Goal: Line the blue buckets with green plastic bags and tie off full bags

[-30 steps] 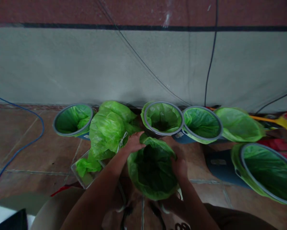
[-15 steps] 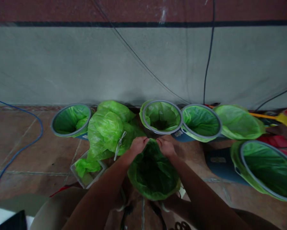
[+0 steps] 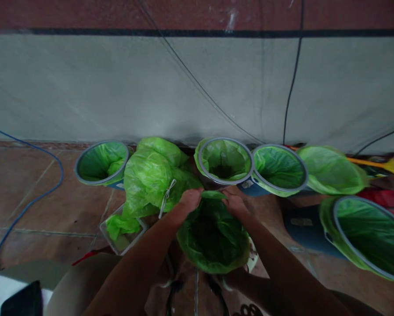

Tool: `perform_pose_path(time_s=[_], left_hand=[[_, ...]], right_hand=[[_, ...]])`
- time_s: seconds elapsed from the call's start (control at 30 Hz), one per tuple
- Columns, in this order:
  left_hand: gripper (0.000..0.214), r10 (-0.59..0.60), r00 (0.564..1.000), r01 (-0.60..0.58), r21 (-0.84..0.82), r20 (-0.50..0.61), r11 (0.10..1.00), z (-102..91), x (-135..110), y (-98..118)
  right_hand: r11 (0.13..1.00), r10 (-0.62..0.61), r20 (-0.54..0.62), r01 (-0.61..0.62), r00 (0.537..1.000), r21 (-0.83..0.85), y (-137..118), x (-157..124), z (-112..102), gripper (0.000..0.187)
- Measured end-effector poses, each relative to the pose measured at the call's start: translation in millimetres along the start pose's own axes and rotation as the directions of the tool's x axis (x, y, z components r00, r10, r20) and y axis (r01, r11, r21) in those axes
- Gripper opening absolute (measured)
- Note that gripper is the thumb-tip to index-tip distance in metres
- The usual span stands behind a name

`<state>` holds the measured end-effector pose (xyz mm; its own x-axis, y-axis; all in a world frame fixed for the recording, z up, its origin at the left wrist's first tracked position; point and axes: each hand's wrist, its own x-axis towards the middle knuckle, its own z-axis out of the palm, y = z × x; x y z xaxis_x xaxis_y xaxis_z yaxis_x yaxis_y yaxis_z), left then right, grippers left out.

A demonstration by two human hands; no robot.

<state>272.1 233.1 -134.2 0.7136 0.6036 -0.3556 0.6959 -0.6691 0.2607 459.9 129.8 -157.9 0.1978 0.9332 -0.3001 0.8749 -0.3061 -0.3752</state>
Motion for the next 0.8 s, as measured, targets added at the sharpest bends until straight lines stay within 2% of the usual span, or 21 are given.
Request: perform_pose_path(time_s=[0.1,0.17,0.27,0.33,0.4,0.5,0.57,0.6,0.63,0.7,0.8], left_hand=[[0.066,-0.053,0.996,0.044,-0.137,-0.067,0.99,-7.0,-1,-3],[0.08,-0.105,0.989,0.073,-0.271,-0.105,0.96,-13.9,-2,-10],[0.072,-0.19,0.972,0.108,-0.451,-0.14,0.886,-23.8,-3,-24],[0.061,-0.244,0.956,0.127,-0.52,-0.163,0.845,-28.7,-2,-31],[0.052,-0.268,0.947,0.136,-0.531,-0.178,0.836,-32.1,1,-32],[0.041,-0.225,0.954,0.116,-0.448,-0.197,0.887,-35.0,8,-23],[0.037,-0.156,0.964,0.075,-0.346,-0.214,0.935,-35.3,11,-13],[0.036,-0.112,0.968,0.043,-0.289,-0.225,0.956,-34.8,13,-8],[0.036,-0.064,0.97,0.007,-0.233,-0.234,0.972,-33.8,14,-3],[0.034,0.034,0.972,-0.065,-0.128,-0.231,0.99,-30.4,15,6],[0.03,0.126,0.981,-0.13,-0.014,-0.148,0.991,-22.0,17,10]], right_hand=[[0.994,0.097,0.016,-0.098,0.995,0.048,0,-10,-3,0.04],[0.973,0.209,-0.012,-0.207,0.978,0.102,2,-24,-2,0.037],[0.9,0.408,-0.108,-0.38,0.907,0.213,2,-53,9,0.038],[0.852,0.496,-0.164,-0.441,0.853,0.284,-2,-74,21,0.04],[0.818,0.534,-0.137,-0.469,0.835,0.332,-9,-92,31,0.04],[0.8,0.534,-0.053,-0.484,0.844,0.354,-15,-102,31,0.054],[0.82,0.524,-0.124,-0.461,0.842,0.339,-15,-95,19,0.07],[0.836,0.517,-0.192,-0.442,0.835,0.326,-15,-87,11,0.072],[0.863,0.482,-0.262,-0.403,0.836,0.305,-14,-77,2,0.066],[0.905,0.399,-0.3,-0.319,0.866,0.281,-14,-53,-13,0.052],[0.961,0.213,-0.206,-0.167,0.955,0.219,-17,-21,-19,0.042]])
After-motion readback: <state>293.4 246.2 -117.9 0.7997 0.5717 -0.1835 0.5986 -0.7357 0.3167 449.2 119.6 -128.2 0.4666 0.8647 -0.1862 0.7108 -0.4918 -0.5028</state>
